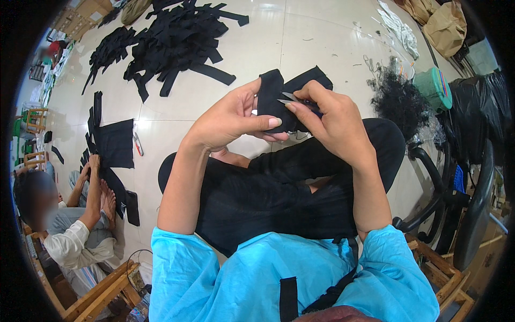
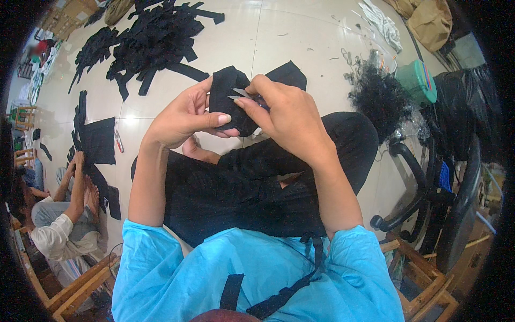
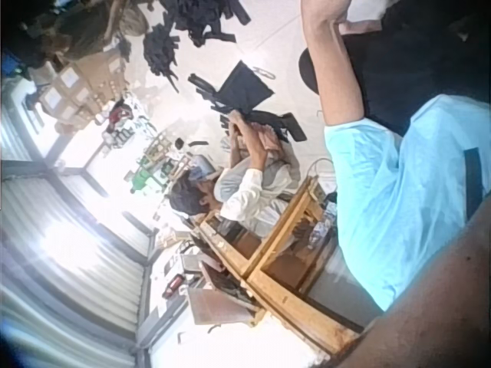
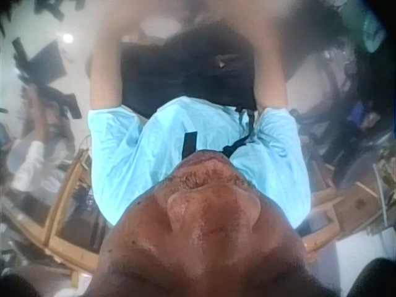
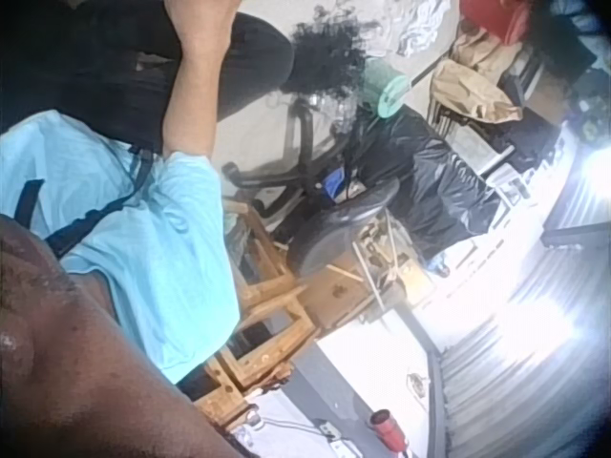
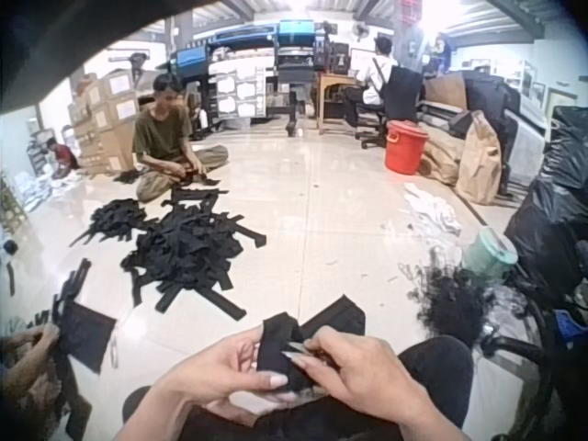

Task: The person sits on the floor and uses scissors to trim the edges of a black fabric piece. They repeatedly cut small sections, inspect the edges, and discard the trimmings onto the floor. The task involves careful hand-eye coordination to shape the fabric.

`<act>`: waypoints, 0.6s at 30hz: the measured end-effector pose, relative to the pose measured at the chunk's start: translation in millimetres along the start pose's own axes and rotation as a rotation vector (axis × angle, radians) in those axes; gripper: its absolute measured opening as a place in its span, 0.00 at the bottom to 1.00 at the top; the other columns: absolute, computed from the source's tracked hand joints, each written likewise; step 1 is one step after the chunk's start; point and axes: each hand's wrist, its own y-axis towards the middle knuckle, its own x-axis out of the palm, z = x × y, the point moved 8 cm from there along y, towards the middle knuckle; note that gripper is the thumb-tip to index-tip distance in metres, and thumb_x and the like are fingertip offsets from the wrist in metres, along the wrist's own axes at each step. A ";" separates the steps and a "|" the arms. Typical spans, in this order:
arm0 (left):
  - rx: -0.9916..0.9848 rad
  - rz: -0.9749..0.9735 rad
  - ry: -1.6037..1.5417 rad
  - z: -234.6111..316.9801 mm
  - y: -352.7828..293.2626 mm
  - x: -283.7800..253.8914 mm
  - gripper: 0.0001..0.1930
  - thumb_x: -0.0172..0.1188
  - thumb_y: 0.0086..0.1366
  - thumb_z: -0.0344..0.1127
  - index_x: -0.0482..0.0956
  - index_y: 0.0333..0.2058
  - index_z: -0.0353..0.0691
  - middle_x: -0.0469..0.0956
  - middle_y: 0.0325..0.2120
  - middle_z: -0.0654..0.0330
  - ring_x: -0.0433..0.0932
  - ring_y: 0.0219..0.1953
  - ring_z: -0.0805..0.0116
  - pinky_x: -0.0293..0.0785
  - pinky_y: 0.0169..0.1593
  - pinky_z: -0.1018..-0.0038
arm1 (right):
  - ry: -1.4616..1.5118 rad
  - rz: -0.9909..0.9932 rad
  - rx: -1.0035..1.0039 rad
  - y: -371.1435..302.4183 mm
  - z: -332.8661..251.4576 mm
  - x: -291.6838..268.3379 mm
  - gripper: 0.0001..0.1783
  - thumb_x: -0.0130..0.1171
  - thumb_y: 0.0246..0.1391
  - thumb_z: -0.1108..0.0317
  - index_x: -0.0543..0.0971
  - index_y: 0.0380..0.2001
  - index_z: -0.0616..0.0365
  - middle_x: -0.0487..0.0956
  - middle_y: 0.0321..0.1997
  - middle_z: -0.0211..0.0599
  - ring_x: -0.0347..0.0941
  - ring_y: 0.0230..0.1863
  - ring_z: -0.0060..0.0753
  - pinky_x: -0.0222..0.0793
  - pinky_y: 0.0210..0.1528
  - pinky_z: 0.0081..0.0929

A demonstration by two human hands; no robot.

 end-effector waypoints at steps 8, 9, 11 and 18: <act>0.008 0.023 -0.044 5.2 -1.5 1.4 0.34 0.69 0.65 0.25 0.64 0.68 0.31 0.85 0.46 0.49 0.90 0.41 0.60 0.92 0.45 0.69 | 0.000 -0.019 0.028 1.0 0.4 0.6 0.16 0.64 0.67 0.55 0.79 0.39 0.58 0.84 0.27 0.42 0.82 0.27 0.43 0.72 0.30 0.36; 0.008 0.026 -0.059 4.9 -1.0 1.5 0.34 0.69 0.65 0.25 0.64 0.67 0.31 0.85 0.45 0.49 0.90 0.41 0.60 0.92 0.44 0.69 | 0.008 -0.012 0.032 0.9 0.2 0.0 0.16 0.64 0.67 0.55 0.79 0.39 0.58 0.84 0.27 0.42 0.82 0.27 0.43 0.72 0.30 0.36; 0.005 0.028 -0.040 5.3 -1.2 2.0 0.34 0.69 0.65 0.25 0.65 0.67 0.31 0.85 0.46 0.49 0.90 0.41 0.60 0.92 0.45 0.69 | 0.020 -0.007 0.037 0.7 1.7 0.7 0.16 0.64 0.67 0.55 0.79 0.39 0.58 0.84 0.26 0.43 0.82 0.27 0.43 0.72 0.30 0.36; 0.014 0.023 -0.046 2.1 0.3 0.9 0.33 0.69 0.65 0.25 0.65 0.67 0.31 0.85 0.46 0.49 0.90 0.41 0.61 0.92 0.45 0.69 | 0.028 0.023 0.034 -0.7 4.5 1.6 0.16 0.65 0.66 0.56 0.79 0.39 0.59 0.84 0.26 0.45 0.82 0.27 0.46 0.73 0.30 0.37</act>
